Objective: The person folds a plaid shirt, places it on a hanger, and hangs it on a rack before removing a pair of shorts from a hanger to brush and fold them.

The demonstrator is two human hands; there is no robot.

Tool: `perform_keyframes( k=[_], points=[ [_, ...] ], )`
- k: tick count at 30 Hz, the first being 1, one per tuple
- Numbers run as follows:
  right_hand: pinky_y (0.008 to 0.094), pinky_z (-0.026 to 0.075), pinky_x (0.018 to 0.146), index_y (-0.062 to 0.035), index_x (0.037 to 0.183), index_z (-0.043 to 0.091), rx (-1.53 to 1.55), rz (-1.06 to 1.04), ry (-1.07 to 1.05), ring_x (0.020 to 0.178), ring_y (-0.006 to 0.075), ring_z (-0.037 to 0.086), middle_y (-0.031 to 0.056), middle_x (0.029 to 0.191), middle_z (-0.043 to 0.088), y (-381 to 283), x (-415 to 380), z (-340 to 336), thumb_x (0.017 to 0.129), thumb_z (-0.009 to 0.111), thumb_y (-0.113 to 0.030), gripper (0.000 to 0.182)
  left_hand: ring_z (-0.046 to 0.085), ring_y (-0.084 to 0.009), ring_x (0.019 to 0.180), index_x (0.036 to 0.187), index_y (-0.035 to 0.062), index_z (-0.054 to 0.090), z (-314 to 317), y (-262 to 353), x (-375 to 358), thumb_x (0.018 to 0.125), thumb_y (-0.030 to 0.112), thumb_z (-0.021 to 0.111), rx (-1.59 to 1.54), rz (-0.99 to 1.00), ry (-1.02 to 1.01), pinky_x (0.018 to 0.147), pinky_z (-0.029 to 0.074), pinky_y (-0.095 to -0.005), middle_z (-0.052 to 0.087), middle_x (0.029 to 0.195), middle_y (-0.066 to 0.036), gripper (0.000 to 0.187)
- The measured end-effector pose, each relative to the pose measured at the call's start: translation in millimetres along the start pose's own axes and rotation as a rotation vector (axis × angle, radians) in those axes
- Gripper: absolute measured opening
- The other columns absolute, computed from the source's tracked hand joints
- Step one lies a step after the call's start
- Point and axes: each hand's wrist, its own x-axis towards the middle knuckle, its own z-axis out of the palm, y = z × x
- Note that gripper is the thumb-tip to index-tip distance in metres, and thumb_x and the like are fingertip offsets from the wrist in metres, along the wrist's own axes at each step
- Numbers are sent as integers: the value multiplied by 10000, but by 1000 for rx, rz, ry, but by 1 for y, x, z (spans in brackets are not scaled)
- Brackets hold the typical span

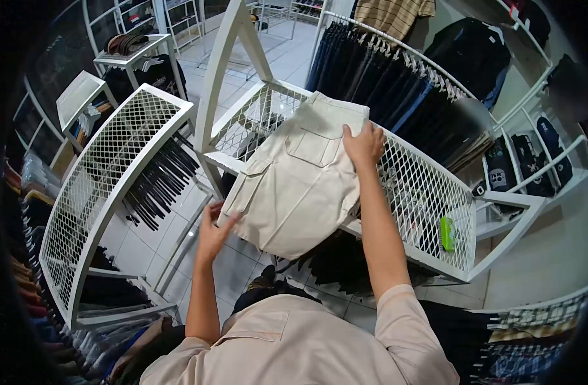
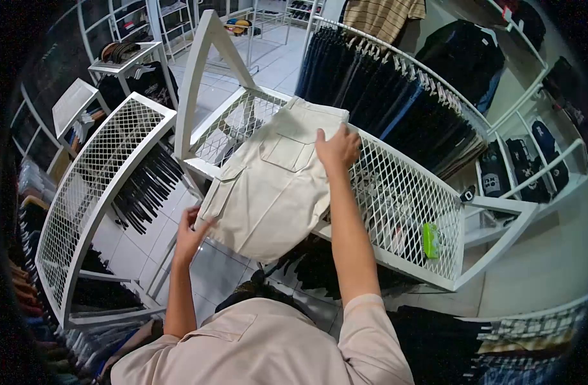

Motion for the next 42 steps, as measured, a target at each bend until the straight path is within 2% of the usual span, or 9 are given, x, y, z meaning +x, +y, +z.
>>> perform_keyframes(
  k=[6,17,20,25,28,30,35,39,42],
  points=[
    [464,465,1085,8,1372,610,205,208,-443,1272,429,609,297,1346,634,33,21,14,886,692,-533,732,635,-164,1062,1238,-21,633,15,39,36,960,372,746,-43,-89,-248,935,502,-323,698,1142,-97,494],
    [500,494,982,22,1277,599,565,-36,3,1168,496,617,328,1244,649,76,62,-30,970,666,-402,528,601,-119,1115,1359,9,518,37,116,9,949,169,775,-253,41,-520,964,498,-296,649,1234,-61,510],
    [457,525,904,25,1128,695,622,-34,-1,1072,439,688,283,1075,724,103,93,-67,942,706,-392,457,592,-130,1144,1395,-1,479,73,134,7,981,193,742,-351,28,-587,972,496,-291,646,1246,-85,527],
    [365,504,723,27,840,705,411,117,-85,775,163,662,125,785,717,169,97,-53,954,708,-441,482,671,-244,988,1328,-9,528,128,100,17,947,414,743,44,112,-518,866,532,-371,694,1096,-204,609],
    [418,526,778,17,877,748,162,170,-196,807,311,710,197,808,721,210,44,-61,953,606,-602,639,696,-326,906,1366,6,508,135,88,11,951,431,721,119,164,-493,837,538,-409,708,1036,-253,631],
    [486,524,946,-27,1022,781,136,243,-230,1056,444,686,251,1072,738,199,-6,-89,948,549,-637,657,704,-344,888,1386,25,497,126,103,-1,960,434,708,147,125,-469,837,540,-423,714,1008,-254,627],
    [482,533,812,-52,968,723,70,185,-155,899,375,701,171,911,731,211,-58,-68,904,705,-528,481,680,-485,1112,1535,65,313,128,92,-7,1056,381,554,220,129,-557,945,513,-495,670,1159,-378,622],
    [498,497,891,-103,1087,691,-41,220,-114,1031,390,639,154,1025,665,201,-68,-76,901,736,-462,407,669,-490,1138,1558,82,305,127,90,-10,1056,392,560,132,151,-593,991,500,-483,667,1190,-371,643],
    [526,470,938,-116,1132,700,-81,63,225,1119,384,610,157,1117,649,225,-76,-106,899,738,-460,417,667,-499,1133,1585,96,273,126,81,-10,1060,398,545,178,196,-573,991,499,-490,669,1190,-366,664]
  ],
)
